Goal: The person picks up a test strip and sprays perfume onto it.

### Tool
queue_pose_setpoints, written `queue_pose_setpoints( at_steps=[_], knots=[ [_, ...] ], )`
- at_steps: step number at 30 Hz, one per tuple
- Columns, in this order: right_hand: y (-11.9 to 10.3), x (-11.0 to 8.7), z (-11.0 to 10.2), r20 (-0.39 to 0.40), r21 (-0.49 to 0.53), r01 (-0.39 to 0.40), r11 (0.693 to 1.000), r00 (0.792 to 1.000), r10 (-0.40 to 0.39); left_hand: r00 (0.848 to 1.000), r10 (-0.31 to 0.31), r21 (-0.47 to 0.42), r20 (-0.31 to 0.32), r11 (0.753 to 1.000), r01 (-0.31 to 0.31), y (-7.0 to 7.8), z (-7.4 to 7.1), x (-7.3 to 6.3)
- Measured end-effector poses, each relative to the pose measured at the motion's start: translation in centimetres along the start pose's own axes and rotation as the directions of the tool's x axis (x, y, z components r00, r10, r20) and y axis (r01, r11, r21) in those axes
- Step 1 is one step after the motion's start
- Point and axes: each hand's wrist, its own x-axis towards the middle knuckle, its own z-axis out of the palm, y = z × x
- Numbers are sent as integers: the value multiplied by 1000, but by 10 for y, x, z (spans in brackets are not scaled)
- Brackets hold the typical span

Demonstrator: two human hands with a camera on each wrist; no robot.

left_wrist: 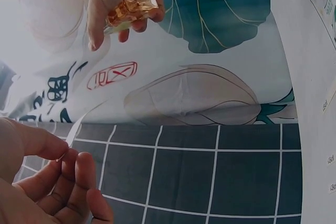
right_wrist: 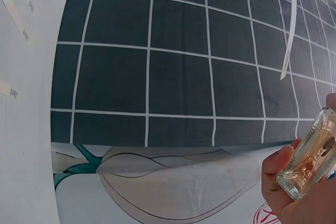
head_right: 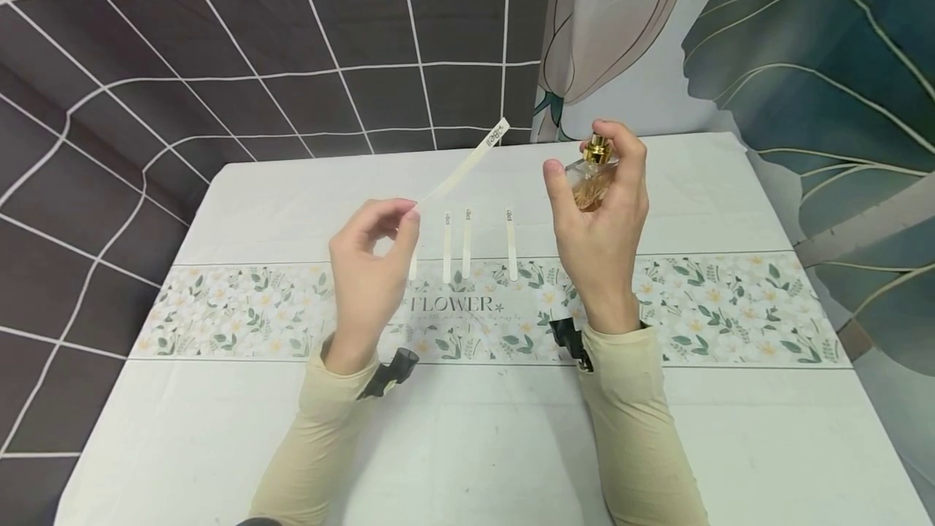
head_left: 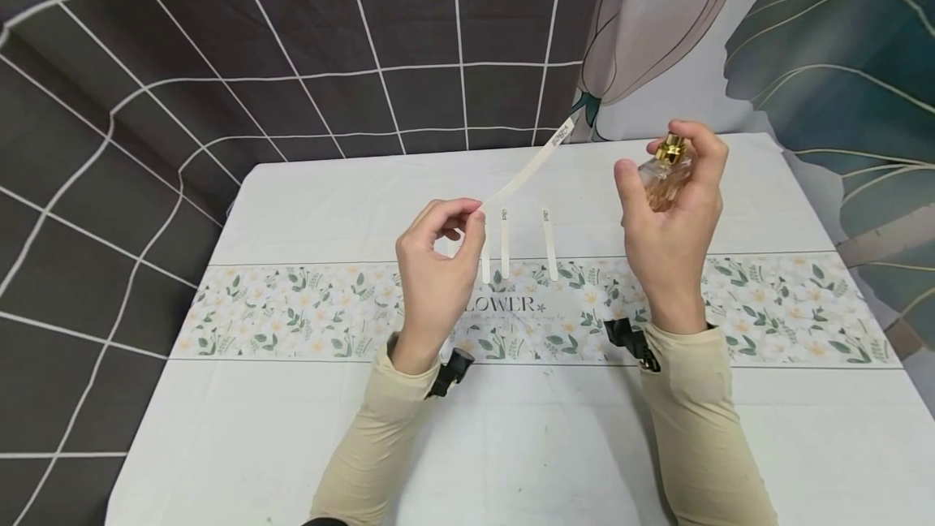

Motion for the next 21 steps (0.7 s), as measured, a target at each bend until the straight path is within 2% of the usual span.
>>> queue_pose_setpoints(
  at_steps=[13,21],
  knots=[
    [-2,1,1,9,8,-28,1000,1000,28,1000,10,-3,7,1000,-10,2,1,-1],
    [-2,-1,2,15,-26,-50,998,999,51,1000,16,0,23,1000,-16,3,2,-3]
  ],
)
